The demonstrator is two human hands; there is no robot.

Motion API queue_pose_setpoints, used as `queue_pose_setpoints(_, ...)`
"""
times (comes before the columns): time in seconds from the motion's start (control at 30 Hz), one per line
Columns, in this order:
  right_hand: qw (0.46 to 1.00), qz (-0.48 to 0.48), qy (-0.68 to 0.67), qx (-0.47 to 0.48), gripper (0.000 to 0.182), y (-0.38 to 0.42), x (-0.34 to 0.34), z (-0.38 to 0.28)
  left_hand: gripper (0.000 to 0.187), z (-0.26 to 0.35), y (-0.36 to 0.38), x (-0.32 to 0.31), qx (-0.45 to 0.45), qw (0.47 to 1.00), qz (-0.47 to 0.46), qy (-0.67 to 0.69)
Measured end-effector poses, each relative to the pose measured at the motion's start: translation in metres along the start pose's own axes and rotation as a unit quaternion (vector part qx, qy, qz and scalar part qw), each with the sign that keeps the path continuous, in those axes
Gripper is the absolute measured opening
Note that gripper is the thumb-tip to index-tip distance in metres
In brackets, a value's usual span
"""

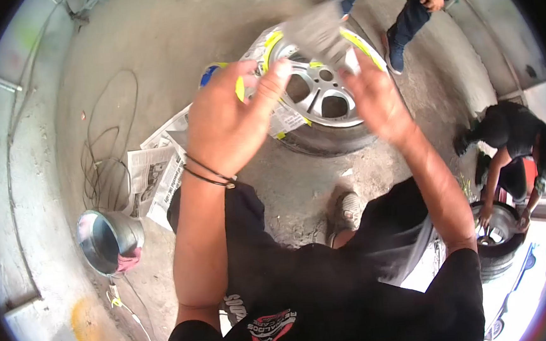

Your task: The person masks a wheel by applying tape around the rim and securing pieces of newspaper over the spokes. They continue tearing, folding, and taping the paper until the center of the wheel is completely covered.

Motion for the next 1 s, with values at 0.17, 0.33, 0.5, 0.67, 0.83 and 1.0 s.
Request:
queue_pose_setpoints(0.17,0.914,-0.083,0.183,0.352,0.049,0.081,-0.006,-0.138,0.058,0.012,0.06,0.021,0.004,0.994,0.031,0.103)
queue_pose_setpoints(0.33,0.919,-0.148,0.113,0.348,0.041,0.172,0.009,-0.166,0.04,-0.004,0.168,0.057,-0.061,0.986,0.154,0.034)
queue_pose_setpoints(0.5,0.927,-0.091,0.115,0.345,0.028,0.226,0.023,-0.166,0.068,0.007,0.199,0.05,-0.015,0.998,0.009,0.056)
queue_pose_setpoints(0.67,0.944,-0.09,0.153,0.277,0.03,0.249,0.034,-0.155,0.081,-0.006,0.208,0.029,0.026,0.988,-0.139,-0.06)
queue_pose_setpoints(0.83,0.961,-0.163,0.128,0.18,0.035,0.278,0.034,-0.136,0.042,-0.047,0.206,0.026,0.059,0.951,-0.223,-0.205)
queue_pose_setpoints(1.0,0.97,-0.206,0.071,0.109,0.054,0.283,0.029,-0.115,0.024,-0.061,0.139,0.019,0.063,0.987,-0.132,-0.063)
Point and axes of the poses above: each hand's wrist, its own y-axis away from the middle knuckle, its own x-axis out of the back of the hand, z = x × y, the point moved 5 cm from there along -y, towards the middle knuckle, and after that the axes turned 15 degrees about x, right-handed, at the moved point
